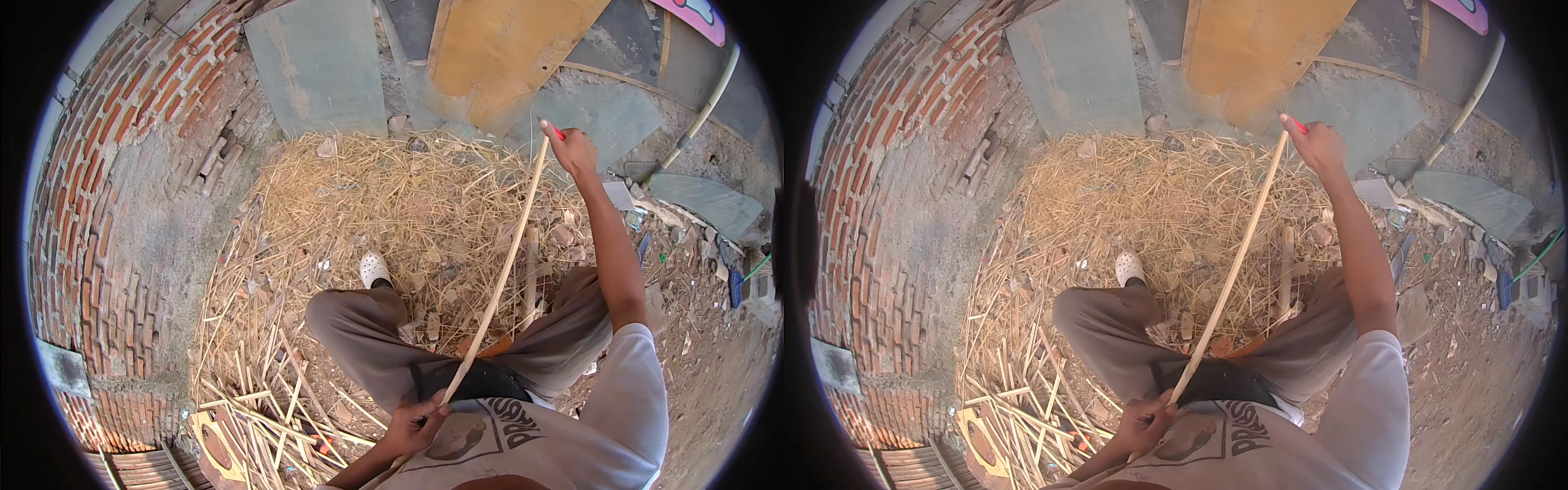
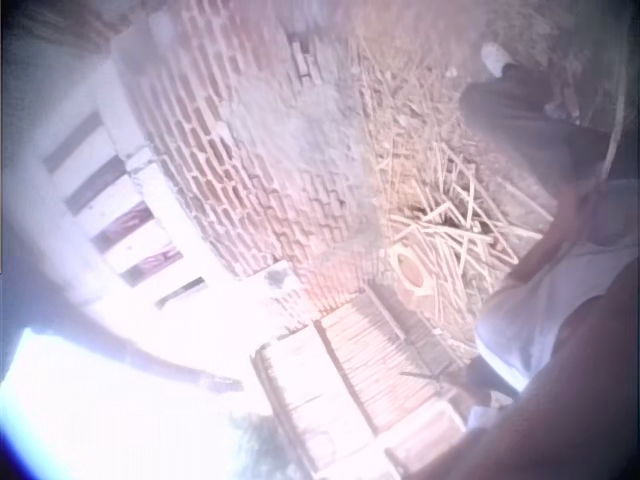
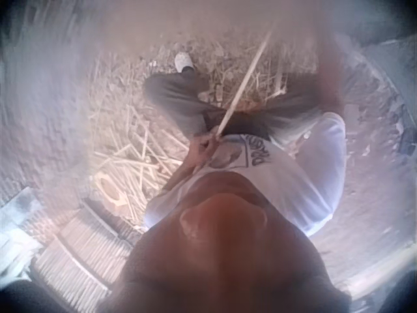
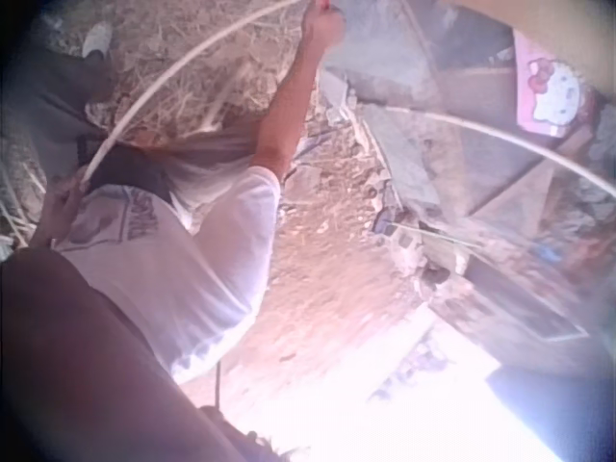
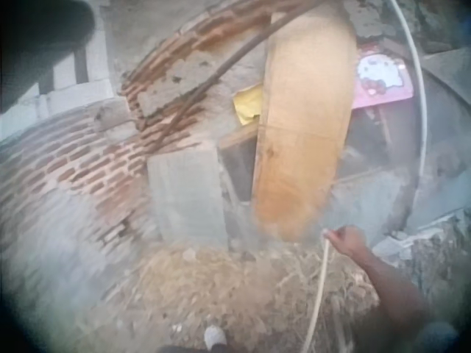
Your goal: The person sits on the ground and uses a red utility knife to peel the outer layer off a long bamboo stick. They hold the stick with their left hand and scrape the blade along its length with their right hand, removing thin strips of material.
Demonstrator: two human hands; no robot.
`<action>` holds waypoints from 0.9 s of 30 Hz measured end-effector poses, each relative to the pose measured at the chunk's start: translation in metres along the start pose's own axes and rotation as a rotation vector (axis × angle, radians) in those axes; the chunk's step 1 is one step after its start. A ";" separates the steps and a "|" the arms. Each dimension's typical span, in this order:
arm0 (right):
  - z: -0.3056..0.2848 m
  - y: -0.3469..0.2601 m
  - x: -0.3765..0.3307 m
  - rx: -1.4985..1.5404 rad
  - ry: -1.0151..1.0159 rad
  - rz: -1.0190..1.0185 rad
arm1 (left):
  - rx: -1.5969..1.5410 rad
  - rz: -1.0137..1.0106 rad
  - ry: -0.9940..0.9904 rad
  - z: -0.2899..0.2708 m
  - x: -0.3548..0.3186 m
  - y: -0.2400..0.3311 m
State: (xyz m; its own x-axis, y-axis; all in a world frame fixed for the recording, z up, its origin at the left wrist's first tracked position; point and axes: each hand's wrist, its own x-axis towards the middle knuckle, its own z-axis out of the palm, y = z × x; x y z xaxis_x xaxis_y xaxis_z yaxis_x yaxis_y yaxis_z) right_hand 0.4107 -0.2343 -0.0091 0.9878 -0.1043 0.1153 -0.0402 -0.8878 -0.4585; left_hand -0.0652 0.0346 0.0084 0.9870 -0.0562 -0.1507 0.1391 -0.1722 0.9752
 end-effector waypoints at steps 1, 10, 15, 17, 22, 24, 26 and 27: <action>-0.011 0.007 0.006 0.050 0.003 0.045 | -0.009 -0.022 0.050 0.003 0.003 -0.001; -0.006 -0.078 -0.145 0.056 -0.203 -0.679 | -0.117 -0.107 0.330 0.008 0.091 0.020; -0.006 -0.094 -0.169 0.183 -0.191 -0.898 | -0.056 -0.019 0.383 0.005 0.103 0.038; -0.003 -0.090 -0.164 0.199 -0.140 -0.889 | 0.000 0.043 0.395 0.009 0.099 0.033; -0.002 -0.089 -0.154 0.206 -0.078 -0.804 | -0.011 0.004 0.411 0.015 0.095 0.039; -0.007 -0.090 -0.161 0.170 -0.111 -0.881 | 0.031 0.067 0.427 0.012 0.097 0.033; -0.009 -0.090 -0.164 0.150 -0.107 -0.895 | 0.082 0.095 0.426 0.012 0.095 0.027; -0.007 -0.089 -0.159 0.148 -0.084 -0.874 | 0.111 0.096 0.419 0.011 0.093 0.026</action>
State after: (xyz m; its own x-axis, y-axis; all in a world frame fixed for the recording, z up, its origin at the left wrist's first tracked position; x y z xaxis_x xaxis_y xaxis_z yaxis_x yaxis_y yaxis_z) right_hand 0.2563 -0.1420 0.0194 0.6645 0.6214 0.4151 0.7471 -0.5669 -0.3472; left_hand 0.0295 0.0136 0.0179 0.9458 0.3223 0.0406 0.0584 -0.2917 0.9547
